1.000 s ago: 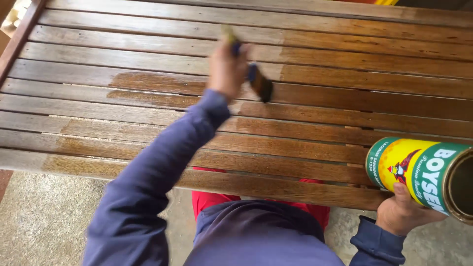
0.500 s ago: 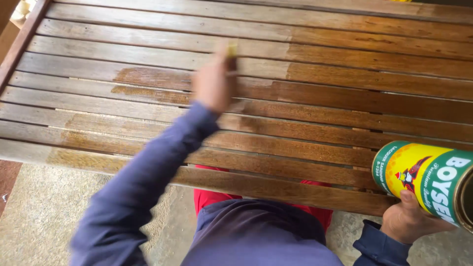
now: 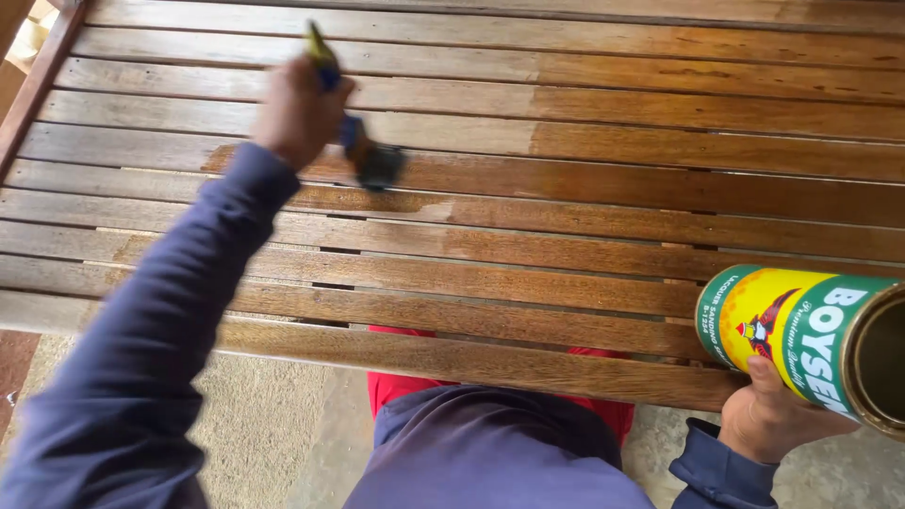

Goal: Applying lacquer sanding sealer to a wooden bench with a paintbrush.

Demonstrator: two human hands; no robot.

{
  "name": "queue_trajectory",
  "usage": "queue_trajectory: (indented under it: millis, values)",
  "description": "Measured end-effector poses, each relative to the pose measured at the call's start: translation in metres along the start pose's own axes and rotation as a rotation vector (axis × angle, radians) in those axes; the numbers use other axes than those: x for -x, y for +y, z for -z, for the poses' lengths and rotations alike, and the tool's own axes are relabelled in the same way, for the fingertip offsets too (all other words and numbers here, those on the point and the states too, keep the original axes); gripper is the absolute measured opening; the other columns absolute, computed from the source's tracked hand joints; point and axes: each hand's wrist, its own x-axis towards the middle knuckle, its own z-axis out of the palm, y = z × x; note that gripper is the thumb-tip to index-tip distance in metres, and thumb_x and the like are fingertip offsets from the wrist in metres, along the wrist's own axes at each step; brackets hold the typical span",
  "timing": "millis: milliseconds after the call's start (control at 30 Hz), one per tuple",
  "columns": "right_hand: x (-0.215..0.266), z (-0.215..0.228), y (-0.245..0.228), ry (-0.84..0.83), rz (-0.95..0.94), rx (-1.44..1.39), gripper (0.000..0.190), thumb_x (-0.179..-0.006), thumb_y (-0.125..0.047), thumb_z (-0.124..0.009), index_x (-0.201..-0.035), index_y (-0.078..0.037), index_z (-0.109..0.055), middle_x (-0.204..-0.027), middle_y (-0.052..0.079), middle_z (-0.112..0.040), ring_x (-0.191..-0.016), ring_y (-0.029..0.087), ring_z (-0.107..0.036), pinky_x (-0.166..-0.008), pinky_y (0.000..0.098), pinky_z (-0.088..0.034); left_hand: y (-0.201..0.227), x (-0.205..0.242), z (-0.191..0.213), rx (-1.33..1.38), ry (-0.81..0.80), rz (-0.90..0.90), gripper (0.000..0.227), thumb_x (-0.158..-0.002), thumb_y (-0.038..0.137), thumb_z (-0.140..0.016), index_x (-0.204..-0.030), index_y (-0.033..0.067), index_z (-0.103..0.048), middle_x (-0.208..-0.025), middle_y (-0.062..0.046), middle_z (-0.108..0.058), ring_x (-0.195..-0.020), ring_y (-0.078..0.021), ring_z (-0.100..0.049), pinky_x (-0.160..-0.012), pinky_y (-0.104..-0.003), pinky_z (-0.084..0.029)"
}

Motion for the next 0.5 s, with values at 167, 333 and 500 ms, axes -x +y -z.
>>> queue_trajectory:
  millis: [167,333,500]
  values:
    - [-0.003,-0.004,-0.001,0.011,0.006,-0.004,0.080,-0.088,-0.017,-0.092,-0.152,-0.011,-0.045,-0.147,0.008,-0.056,-0.139,0.023,-0.059,-0.123,0.0395,-0.049,0.012,0.022,0.059,-0.801,0.208,-0.208,0.040,-0.107,0.018,-0.067,-0.138,-0.0057,-0.059,-0.072,-0.019,-0.069,-0.055,-0.0327,-0.066,-0.045,-0.042,-0.051]
    - [0.000,0.002,0.003,-0.008,0.008,0.021,0.077,-0.089,-0.015,-0.091,-0.152,-0.009,-0.045,-0.146,0.010,-0.057,-0.134,0.024,-0.059,-0.122,0.0411,-0.051,0.076,0.039,-0.114,-0.538,-0.013,-0.169,0.037,-0.103,0.014,-0.061,-0.137,0.0078,-0.049,-0.075,-0.016,-0.069,-0.063,-0.0356,-0.068,-0.054,-0.049,-0.054]
    - [0.000,0.001,0.001,-0.013,0.029,0.048,0.074,-0.093,-0.012,-0.089,-0.152,-0.008,-0.045,-0.146,0.011,-0.057,-0.132,0.025,-0.059,-0.122,0.0425,-0.052,0.181,0.050,-0.188,0.342,0.132,-0.230,0.020,-0.104,0.017,-0.067,-0.117,0.0106,-0.053,-0.088,-0.018,-0.075,-0.084,-0.0387,-0.076,-0.070,-0.045,-0.062]
